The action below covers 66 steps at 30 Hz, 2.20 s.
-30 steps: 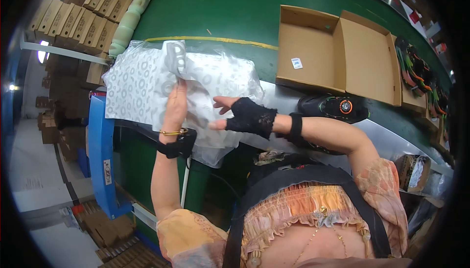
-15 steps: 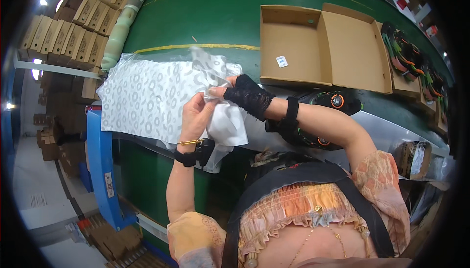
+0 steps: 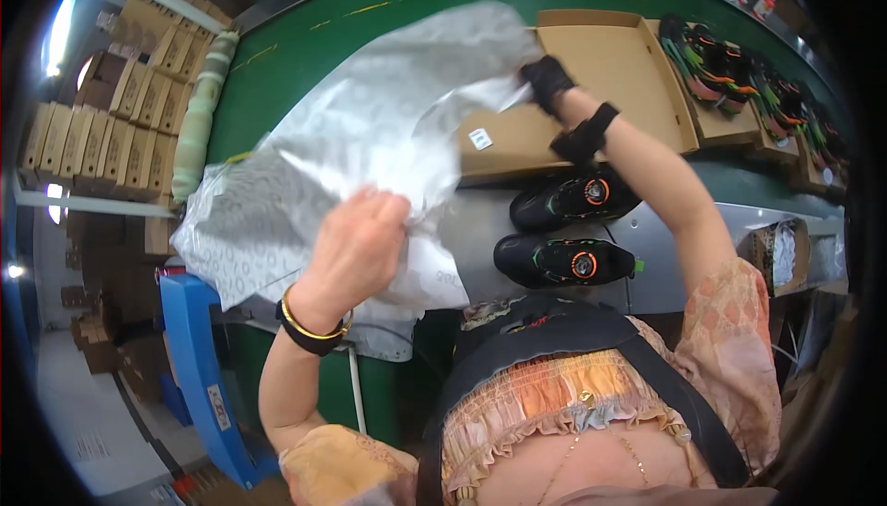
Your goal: Packing pairs of shoes into boxes with tissue paper on a conveyor belt.
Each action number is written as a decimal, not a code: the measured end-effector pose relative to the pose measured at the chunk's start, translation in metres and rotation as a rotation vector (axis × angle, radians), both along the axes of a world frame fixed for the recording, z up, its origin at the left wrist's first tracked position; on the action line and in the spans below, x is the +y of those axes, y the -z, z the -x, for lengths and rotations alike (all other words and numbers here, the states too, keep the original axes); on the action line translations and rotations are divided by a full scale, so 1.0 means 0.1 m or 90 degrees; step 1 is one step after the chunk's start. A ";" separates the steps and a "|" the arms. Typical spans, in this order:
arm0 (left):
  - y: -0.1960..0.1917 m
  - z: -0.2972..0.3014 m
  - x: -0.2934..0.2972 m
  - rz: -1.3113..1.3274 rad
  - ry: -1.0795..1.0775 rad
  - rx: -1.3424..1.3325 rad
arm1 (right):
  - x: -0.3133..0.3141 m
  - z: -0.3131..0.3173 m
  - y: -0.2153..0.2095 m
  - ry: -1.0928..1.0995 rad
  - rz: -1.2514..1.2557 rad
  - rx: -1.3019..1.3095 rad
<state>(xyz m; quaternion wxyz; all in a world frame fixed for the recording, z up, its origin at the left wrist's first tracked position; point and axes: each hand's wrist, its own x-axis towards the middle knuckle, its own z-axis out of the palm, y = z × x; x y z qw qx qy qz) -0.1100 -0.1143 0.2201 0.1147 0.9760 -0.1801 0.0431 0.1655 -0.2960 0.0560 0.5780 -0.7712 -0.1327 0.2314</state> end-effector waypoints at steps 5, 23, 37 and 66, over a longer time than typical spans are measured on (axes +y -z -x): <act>0.80 0.27 0.90 -0.280 -0.234 0.225 | -1.86 -1.04 -0.20 0.245 0.303 -0.408; 1.79 -2.23 0.92 0.567 -0.801 0.244 | -4.16 -0.26 -0.68 0.533 0.911 -0.747; 2.24 -3.00 0.37 1.058 -0.570 0.313 | -1.84 1.35 -0.37 -0.586 0.379 -0.495; 1.90 -1.07 0.25 0.448 -0.340 -0.124 | 0.63 0.65 0.25 -0.004 0.035 -0.019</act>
